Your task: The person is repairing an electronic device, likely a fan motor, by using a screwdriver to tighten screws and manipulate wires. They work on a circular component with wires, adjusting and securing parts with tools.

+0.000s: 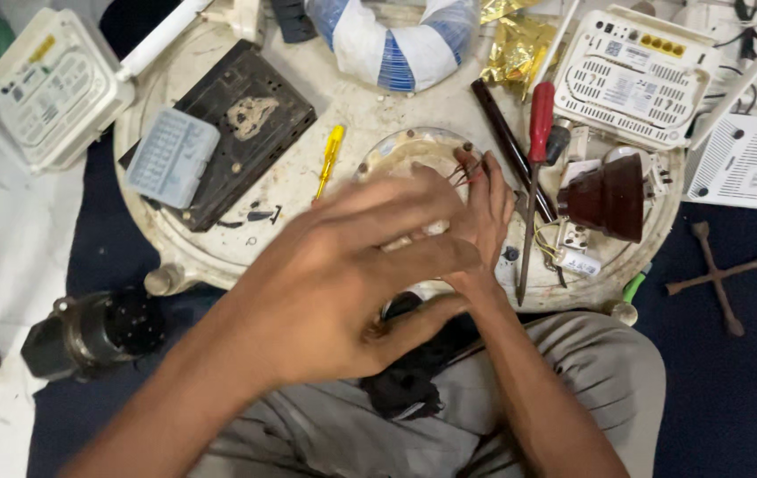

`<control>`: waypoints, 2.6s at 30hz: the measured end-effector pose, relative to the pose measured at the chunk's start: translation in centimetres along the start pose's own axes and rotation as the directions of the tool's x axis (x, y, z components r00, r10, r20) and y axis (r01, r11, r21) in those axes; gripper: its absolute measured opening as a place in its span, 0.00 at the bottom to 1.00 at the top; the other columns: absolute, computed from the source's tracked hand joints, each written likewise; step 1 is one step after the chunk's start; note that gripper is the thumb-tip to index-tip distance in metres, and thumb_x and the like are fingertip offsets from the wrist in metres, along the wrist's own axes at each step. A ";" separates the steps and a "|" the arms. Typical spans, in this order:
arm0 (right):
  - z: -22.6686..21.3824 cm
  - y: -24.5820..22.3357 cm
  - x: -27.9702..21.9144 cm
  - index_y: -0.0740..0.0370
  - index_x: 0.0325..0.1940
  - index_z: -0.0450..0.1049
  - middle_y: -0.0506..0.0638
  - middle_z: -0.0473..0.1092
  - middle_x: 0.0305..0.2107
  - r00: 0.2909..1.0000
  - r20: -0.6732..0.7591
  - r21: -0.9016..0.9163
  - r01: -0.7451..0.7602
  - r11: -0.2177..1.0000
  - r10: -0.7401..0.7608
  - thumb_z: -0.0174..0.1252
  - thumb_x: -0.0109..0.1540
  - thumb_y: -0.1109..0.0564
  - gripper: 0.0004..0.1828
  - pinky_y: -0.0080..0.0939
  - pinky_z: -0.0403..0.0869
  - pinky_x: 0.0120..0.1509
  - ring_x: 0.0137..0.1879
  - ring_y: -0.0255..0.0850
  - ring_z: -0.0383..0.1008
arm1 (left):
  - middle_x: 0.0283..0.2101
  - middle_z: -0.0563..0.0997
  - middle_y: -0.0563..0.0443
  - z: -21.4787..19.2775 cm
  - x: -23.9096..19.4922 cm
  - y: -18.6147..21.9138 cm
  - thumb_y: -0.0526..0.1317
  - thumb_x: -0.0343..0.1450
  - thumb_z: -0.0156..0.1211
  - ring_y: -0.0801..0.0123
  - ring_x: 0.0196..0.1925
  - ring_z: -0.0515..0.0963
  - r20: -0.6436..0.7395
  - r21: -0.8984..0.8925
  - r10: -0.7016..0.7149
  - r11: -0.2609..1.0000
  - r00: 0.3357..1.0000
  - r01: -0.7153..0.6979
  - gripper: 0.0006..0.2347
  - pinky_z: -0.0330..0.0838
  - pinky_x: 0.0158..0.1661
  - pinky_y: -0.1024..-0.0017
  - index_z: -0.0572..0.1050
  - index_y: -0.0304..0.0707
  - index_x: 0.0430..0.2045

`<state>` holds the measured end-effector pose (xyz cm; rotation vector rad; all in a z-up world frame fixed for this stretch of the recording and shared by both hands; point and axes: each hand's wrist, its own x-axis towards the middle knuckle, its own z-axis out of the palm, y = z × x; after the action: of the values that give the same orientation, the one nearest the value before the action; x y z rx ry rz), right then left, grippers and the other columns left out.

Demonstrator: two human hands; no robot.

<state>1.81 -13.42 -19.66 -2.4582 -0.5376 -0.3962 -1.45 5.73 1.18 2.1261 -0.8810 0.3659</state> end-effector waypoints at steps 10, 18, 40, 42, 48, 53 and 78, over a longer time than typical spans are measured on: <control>-0.3 -1.1 0.4 0.44 0.65 0.78 0.59 0.63 0.67 1.000 -0.005 -0.023 0.004 1.000 -0.005 0.52 0.66 0.32 0.29 0.63 0.54 0.77 0.76 0.62 0.56 | 0.33 0.81 0.49 6.2 -2.2 -0.7 0.30 0.82 0.52 0.79 0.27 0.79 -0.373 -0.501 -0.520 0.810 0.769 0.305 0.05 0.74 0.32 0.82 0.73 0.28 0.38; -0.5 -1.8 0.2 0.41 0.64 0.80 0.57 0.64 0.69 0.996 0.037 -0.056 -0.075 0.996 0.078 0.55 0.66 0.48 0.22 0.61 0.54 0.79 0.78 0.61 0.56 | 0.30 0.78 0.47 9.3 -2.0 -0.3 0.35 0.85 0.45 0.78 0.25 0.75 -0.617 -0.387 -0.452 0.887 0.644 0.252 0.07 0.72 0.30 0.80 0.67 0.27 0.43; -0.1 -0.5 0.9 0.43 0.60 0.80 0.57 0.66 0.64 0.998 -0.037 0.032 0.047 0.998 -0.046 0.74 0.56 0.42 0.27 0.61 0.59 0.75 0.74 0.63 0.60 | 0.23 0.72 0.45 4.7 -4.1 0.0 0.45 0.85 0.46 0.71 0.19 0.71 -0.304 -0.591 -0.434 0.784 0.848 0.189 0.19 0.66 0.24 0.76 0.68 0.26 0.28; 0.0 -0.8 0.8 0.43 0.58 0.80 0.56 0.66 0.63 0.998 -0.054 -0.004 0.038 0.999 -0.038 0.74 0.56 0.42 0.27 0.62 0.58 0.75 0.73 0.63 0.60 | 0.23 0.72 0.45 6.3 -4.0 0.5 0.45 0.85 0.45 0.73 0.18 0.71 -0.474 -0.611 -0.523 0.775 0.709 0.164 0.19 0.65 0.21 0.78 0.67 0.26 0.29; -0.2 -1.1 0.3 0.42 0.61 0.80 0.56 0.66 0.65 0.998 -0.049 -0.021 0.030 0.999 -0.031 0.74 0.58 0.43 0.27 0.62 0.59 0.76 0.75 0.62 0.59 | 0.23 0.74 0.45 9.7 -5.4 1.6 0.49 0.86 0.42 0.78 0.16 0.68 -0.597 -0.552 -0.525 0.817 0.607 0.163 0.20 0.63 0.18 0.81 0.66 0.24 0.37; -0.7 -1.1 0.8 0.43 0.60 0.80 0.57 0.66 0.64 0.998 -0.030 0.015 0.047 0.999 -0.047 0.75 0.55 0.39 0.30 0.62 0.58 0.74 0.73 0.63 0.59 | 0.22 0.76 0.45 9.3 -4.9 1.2 0.49 0.86 0.41 0.79 0.17 0.67 -0.578 -0.587 -0.554 0.792 0.599 0.167 0.19 0.61 0.21 0.83 0.67 0.25 0.38; -0.6 -0.5 2.5 0.67 0.41 0.78 0.56 0.75 0.30 0.943 0.253 0.426 -0.308 0.850 0.215 0.65 0.61 0.59 0.09 0.47 0.71 0.38 0.33 0.51 0.73 | 0.20 0.69 0.53 3.8 -4.5 -1.5 0.39 0.81 0.46 0.75 0.21 0.67 -0.024 -0.798 -0.470 0.541 0.882 0.267 0.15 0.63 0.27 0.74 0.69 0.31 0.23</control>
<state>3.72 -12.71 -17.97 -2.0702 -0.3164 0.0873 -3.75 5.57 -4.43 1.3336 -0.3027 -0.0172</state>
